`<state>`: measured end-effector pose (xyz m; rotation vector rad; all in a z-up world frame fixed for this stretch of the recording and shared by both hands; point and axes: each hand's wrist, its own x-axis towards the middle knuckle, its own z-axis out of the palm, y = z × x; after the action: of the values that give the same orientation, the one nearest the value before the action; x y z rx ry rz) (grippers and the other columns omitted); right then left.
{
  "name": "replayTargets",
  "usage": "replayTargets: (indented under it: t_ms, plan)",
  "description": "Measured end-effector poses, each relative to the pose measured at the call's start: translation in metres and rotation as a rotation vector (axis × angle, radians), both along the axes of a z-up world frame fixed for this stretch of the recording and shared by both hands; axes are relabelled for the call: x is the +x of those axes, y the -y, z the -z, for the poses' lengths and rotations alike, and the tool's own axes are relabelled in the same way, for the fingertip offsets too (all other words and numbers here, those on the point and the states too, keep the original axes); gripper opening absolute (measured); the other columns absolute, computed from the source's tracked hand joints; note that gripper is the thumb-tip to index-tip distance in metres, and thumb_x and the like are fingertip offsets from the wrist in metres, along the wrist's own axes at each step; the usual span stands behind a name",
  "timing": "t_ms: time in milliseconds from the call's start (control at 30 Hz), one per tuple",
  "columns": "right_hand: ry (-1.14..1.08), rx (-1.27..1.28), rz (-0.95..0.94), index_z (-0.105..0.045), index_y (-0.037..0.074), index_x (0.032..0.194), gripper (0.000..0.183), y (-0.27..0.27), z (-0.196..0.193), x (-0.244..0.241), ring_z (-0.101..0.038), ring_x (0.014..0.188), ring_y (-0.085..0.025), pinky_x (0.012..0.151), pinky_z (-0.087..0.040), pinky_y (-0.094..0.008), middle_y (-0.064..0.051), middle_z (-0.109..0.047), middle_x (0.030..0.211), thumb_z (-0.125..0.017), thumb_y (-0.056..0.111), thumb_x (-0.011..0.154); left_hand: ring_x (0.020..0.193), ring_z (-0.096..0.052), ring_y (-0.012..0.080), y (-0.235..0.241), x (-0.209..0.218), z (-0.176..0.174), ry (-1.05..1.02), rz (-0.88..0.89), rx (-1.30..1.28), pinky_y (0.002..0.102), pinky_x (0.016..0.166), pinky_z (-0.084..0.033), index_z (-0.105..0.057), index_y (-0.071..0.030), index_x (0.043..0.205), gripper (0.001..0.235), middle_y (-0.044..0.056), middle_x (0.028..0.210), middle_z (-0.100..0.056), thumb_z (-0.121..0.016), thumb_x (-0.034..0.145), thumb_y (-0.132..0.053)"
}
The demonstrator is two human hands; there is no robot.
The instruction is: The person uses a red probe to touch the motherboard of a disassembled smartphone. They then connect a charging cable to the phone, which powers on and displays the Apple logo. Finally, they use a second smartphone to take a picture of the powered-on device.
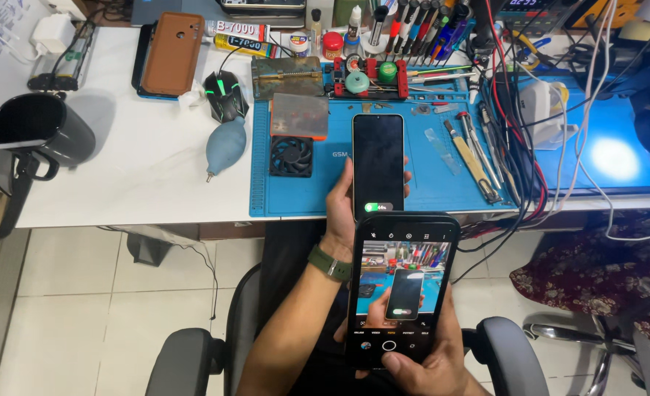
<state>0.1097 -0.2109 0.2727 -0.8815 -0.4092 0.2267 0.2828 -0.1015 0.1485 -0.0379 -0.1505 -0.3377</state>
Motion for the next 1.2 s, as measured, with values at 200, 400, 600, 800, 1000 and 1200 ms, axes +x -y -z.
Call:
replayTargets:
  t_ms: [200, 400, 600, 800, 1000, 1200]
  plan:
    - [0.041, -0.020, 0.021, -0.025, 0.000, 0.149, 0.072, 0.000, 0.001, 0.013, -0.064, 0.067, -0.040, 0.053, -0.069, -0.049, -0.030, -0.052, 0.098, -0.083, 0.013, 0.107, 0.126, -0.070, 0.0413, -0.006, 0.009, -0.012, -0.005, -0.033, 0.063, 0.049, 0.106, -0.061, -0.052, 0.010, 0.160, 0.074, 0.028, 0.149, -0.066, -0.052, 0.119, -0.051]
    - [0.009, -0.023, -0.055, -0.020, 0.004, 0.152, 0.072, 0.002, -0.001, 0.015, -0.068, 0.083, -0.054, 0.060, -0.071, -0.051, -0.029, -0.049, 0.099, -0.076, 0.005, 0.107, 0.111, -0.075, 0.0447, -0.016, 0.012, -0.020, 0.029, 0.054, 0.104, 0.049, 0.099, -0.062, -0.055, 0.012, 0.157, 0.077, 0.037, 0.133, -0.071, -0.055, 0.116, -0.054]
    - [0.034, 0.050, -0.071, -0.015, 0.005, 0.157, 0.077, -0.001, -0.008, 0.014, -0.069, 0.087, -0.060, 0.059, -0.067, -0.054, -0.026, -0.048, 0.095, -0.075, 0.005, 0.110, 0.108, -0.076, 0.0432, -0.020, 0.014, -0.024, 0.048, 0.034, 0.146, 0.048, 0.089, -0.065, -0.053, 0.011, 0.159, 0.077, 0.038, 0.131, -0.070, -0.057, 0.115, -0.052]
    - [0.046, -0.026, -0.037, -0.022, 0.001, 0.151, 0.072, 0.007, -0.002, 0.010, -0.060, 0.072, -0.035, 0.062, -0.066, -0.048, -0.029, -0.054, 0.097, -0.078, 0.007, 0.106, 0.112, -0.076, 0.0435, -0.019, 0.016, -0.014, 0.079, 0.036, 0.146, 0.049, 0.097, -0.063, -0.052, 0.010, 0.160, 0.077, 0.038, 0.135, -0.069, -0.056, 0.116, -0.053]
    - [0.048, -0.053, -0.006, -0.020, 0.001, 0.155, 0.078, 0.010, 0.004, 0.006, -0.060, 0.076, -0.035, 0.060, -0.062, -0.047, -0.031, -0.056, 0.097, -0.080, 0.006, 0.104, 0.112, -0.075, 0.0457, -0.017, 0.017, -0.014, 0.060, 0.033, 0.150, 0.050, 0.099, -0.062, -0.054, 0.009, 0.159, 0.075, 0.040, 0.134, -0.069, -0.057, 0.116, -0.053]
    - [0.013, -0.036, -0.028, -0.025, 0.005, 0.152, 0.073, 0.007, 0.000, 0.005, -0.064, 0.074, -0.039, 0.060, -0.071, -0.054, -0.030, -0.054, 0.099, -0.081, 0.007, 0.105, 0.121, -0.072, 0.0484, -0.014, 0.023, -0.008, 0.101, -0.029, 0.185, 0.054, 0.106, -0.060, -0.051, 0.010, 0.161, 0.076, 0.042, 0.137, -0.067, -0.055, 0.117, -0.051]
